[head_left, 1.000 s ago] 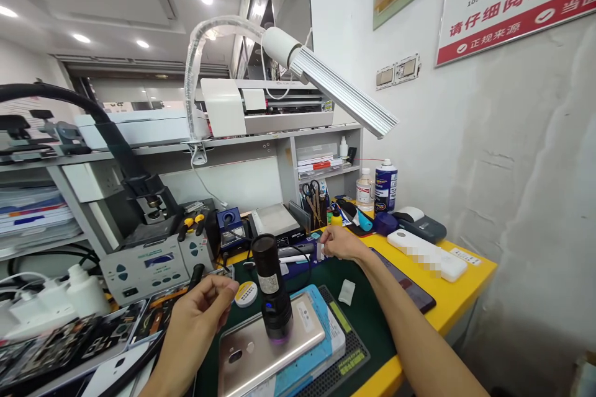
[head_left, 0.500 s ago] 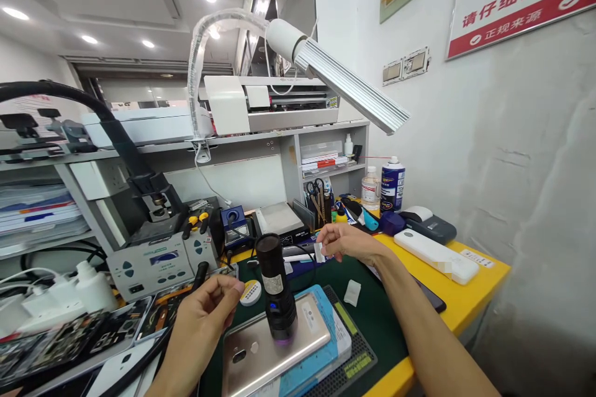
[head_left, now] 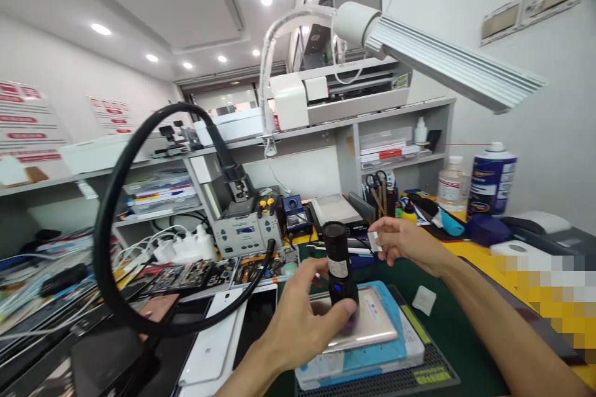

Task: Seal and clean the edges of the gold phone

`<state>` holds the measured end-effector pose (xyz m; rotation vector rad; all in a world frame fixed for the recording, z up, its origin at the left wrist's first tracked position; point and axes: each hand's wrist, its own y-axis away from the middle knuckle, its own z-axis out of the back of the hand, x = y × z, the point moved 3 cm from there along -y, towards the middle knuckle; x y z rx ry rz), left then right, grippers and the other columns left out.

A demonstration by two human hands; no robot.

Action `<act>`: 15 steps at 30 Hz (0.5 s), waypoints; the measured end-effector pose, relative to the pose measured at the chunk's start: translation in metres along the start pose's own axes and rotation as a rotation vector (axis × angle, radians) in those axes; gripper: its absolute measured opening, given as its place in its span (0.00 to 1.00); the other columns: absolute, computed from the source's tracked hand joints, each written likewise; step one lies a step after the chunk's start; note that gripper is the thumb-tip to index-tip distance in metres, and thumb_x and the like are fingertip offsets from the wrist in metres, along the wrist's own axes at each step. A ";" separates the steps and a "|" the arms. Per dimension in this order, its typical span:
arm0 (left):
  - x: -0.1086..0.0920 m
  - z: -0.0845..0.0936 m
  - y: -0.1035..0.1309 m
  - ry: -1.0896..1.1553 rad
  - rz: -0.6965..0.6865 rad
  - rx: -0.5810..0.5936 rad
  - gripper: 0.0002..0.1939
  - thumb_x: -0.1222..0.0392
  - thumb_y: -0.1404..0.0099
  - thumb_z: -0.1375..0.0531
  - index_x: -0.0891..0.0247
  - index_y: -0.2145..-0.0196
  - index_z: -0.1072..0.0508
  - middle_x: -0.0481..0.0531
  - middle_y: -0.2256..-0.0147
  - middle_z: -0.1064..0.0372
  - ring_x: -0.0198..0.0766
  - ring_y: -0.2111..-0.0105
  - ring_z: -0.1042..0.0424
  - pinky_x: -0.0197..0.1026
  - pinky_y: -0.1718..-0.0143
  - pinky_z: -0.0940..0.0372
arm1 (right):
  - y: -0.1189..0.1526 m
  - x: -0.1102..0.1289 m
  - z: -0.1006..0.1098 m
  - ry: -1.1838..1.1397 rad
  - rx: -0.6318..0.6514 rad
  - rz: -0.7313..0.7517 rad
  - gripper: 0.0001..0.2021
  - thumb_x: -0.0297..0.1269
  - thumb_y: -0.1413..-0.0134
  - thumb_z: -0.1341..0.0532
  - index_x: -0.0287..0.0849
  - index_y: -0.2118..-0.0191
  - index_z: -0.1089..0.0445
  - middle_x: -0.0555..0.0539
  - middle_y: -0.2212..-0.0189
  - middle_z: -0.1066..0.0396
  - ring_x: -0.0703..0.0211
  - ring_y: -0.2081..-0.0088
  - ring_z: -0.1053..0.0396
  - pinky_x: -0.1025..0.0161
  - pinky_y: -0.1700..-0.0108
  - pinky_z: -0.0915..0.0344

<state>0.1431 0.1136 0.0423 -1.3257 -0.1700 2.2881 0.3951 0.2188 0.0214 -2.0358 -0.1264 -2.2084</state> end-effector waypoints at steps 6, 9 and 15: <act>-0.008 -0.002 -0.011 -0.002 0.012 -0.002 0.13 0.58 0.39 0.36 0.60 0.56 0.25 0.52 0.59 0.25 0.44 0.60 0.31 0.44 0.55 0.38 | -0.004 -0.001 0.001 0.007 -0.038 0.021 0.16 0.33 0.57 0.36 0.41 0.59 0.34 0.51 0.80 0.32 0.59 0.76 0.30 0.67 0.78 0.34; -0.012 -0.002 -0.011 0.015 -0.003 0.046 0.13 0.59 0.38 0.36 0.60 0.55 0.26 0.52 0.58 0.25 0.43 0.59 0.30 0.43 0.55 0.38 | -0.003 0.000 -0.001 0.008 -0.035 0.015 0.15 0.32 0.57 0.37 0.40 0.59 0.33 0.50 0.81 0.31 0.58 0.77 0.30 0.66 0.78 0.34; -0.014 0.002 -0.011 0.073 -0.022 0.124 0.15 0.57 0.33 0.39 0.59 0.49 0.28 0.52 0.54 0.27 0.41 0.59 0.30 0.41 0.56 0.35 | 0.005 0.004 -0.004 -0.021 -0.025 0.024 0.13 0.30 0.55 0.37 0.39 0.60 0.32 0.48 0.80 0.30 0.58 0.77 0.30 0.67 0.77 0.36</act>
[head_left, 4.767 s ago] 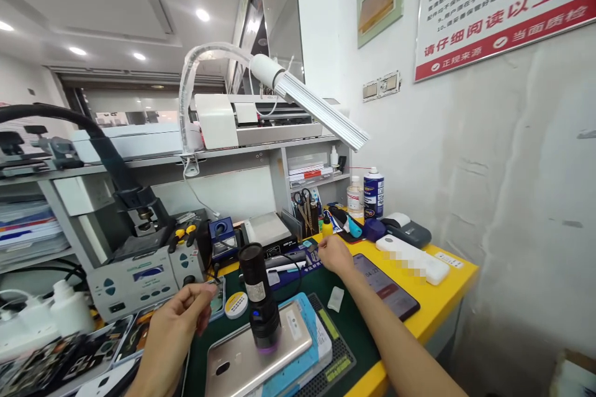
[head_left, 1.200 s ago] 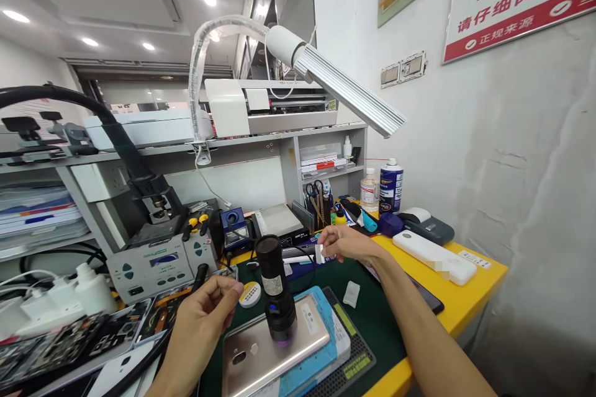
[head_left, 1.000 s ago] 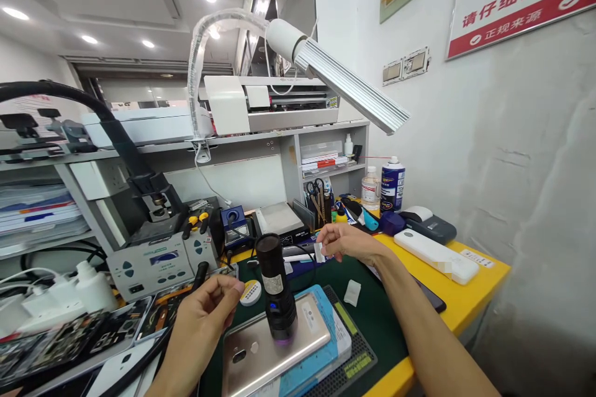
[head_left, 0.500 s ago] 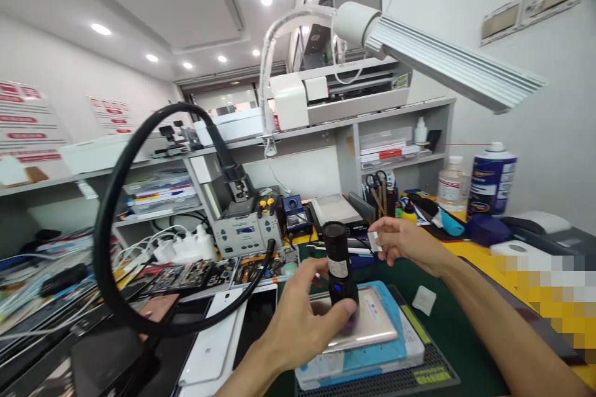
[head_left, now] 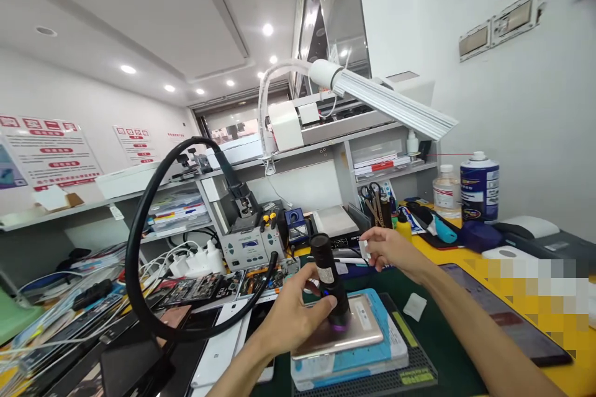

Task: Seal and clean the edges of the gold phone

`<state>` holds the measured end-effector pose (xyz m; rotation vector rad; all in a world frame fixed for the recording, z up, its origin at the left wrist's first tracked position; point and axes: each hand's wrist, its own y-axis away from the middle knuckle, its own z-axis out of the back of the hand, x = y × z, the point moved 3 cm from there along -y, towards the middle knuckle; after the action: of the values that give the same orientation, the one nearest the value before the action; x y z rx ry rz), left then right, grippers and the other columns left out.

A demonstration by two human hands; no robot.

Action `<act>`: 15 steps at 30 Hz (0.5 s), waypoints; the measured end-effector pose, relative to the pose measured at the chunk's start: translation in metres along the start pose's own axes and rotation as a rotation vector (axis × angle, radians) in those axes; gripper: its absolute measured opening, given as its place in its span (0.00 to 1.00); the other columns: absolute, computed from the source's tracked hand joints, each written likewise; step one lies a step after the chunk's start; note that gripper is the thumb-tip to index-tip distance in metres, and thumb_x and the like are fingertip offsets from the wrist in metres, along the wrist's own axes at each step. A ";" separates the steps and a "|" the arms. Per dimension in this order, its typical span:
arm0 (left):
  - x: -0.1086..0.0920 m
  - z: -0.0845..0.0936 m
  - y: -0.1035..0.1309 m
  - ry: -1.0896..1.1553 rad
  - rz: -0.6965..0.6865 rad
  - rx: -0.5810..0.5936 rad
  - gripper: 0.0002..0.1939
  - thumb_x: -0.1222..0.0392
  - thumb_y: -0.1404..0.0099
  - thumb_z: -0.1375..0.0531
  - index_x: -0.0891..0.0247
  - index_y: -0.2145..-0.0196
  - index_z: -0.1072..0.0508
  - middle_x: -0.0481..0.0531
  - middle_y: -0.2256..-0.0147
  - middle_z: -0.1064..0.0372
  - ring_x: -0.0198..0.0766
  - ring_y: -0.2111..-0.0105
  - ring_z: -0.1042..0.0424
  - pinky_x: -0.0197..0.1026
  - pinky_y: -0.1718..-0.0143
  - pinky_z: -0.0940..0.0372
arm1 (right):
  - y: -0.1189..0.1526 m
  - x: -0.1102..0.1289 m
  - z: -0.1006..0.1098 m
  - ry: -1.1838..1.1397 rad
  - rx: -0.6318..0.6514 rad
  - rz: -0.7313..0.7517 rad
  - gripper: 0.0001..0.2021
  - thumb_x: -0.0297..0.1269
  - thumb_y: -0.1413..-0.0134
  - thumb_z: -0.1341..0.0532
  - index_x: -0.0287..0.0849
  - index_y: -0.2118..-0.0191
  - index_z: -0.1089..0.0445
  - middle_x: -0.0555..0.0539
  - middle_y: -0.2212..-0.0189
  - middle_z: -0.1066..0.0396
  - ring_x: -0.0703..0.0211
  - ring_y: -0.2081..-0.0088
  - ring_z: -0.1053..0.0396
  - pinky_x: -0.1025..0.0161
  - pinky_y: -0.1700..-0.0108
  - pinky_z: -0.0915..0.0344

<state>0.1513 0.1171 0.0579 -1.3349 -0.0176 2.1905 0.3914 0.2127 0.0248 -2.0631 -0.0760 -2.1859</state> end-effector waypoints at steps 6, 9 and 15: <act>0.005 0.007 -0.010 0.011 0.009 -0.001 0.21 0.56 0.42 0.31 0.64 0.52 0.26 0.53 0.58 0.26 0.41 0.61 0.29 0.40 0.61 0.35 | -0.008 -0.008 0.000 0.010 -0.002 -0.011 0.13 0.32 0.58 0.38 0.40 0.61 0.33 0.50 0.84 0.31 0.59 0.81 0.33 0.67 0.79 0.38; 0.004 0.007 -0.013 0.020 0.004 0.025 0.20 0.56 0.43 0.31 0.64 0.53 0.24 0.53 0.59 0.25 0.41 0.62 0.28 0.39 0.63 0.35 | -0.018 -0.016 0.001 0.013 0.002 -0.005 0.15 0.34 0.60 0.37 0.41 0.61 0.33 0.50 0.83 0.31 0.59 0.81 0.33 0.67 0.79 0.37; -0.007 0.003 -0.010 0.031 -0.043 -0.059 0.14 0.58 0.43 0.31 0.66 0.60 0.21 0.53 0.63 0.24 0.40 0.65 0.30 0.38 0.65 0.37 | -0.024 -0.023 0.004 0.019 0.010 0.015 0.16 0.35 0.60 0.35 0.41 0.60 0.32 0.49 0.82 0.31 0.58 0.80 0.32 0.66 0.79 0.36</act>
<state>0.1557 0.1226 0.0678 -1.3883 -0.0987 2.1480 0.3932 0.2385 0.0036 -2.0310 -0.0701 -2.1912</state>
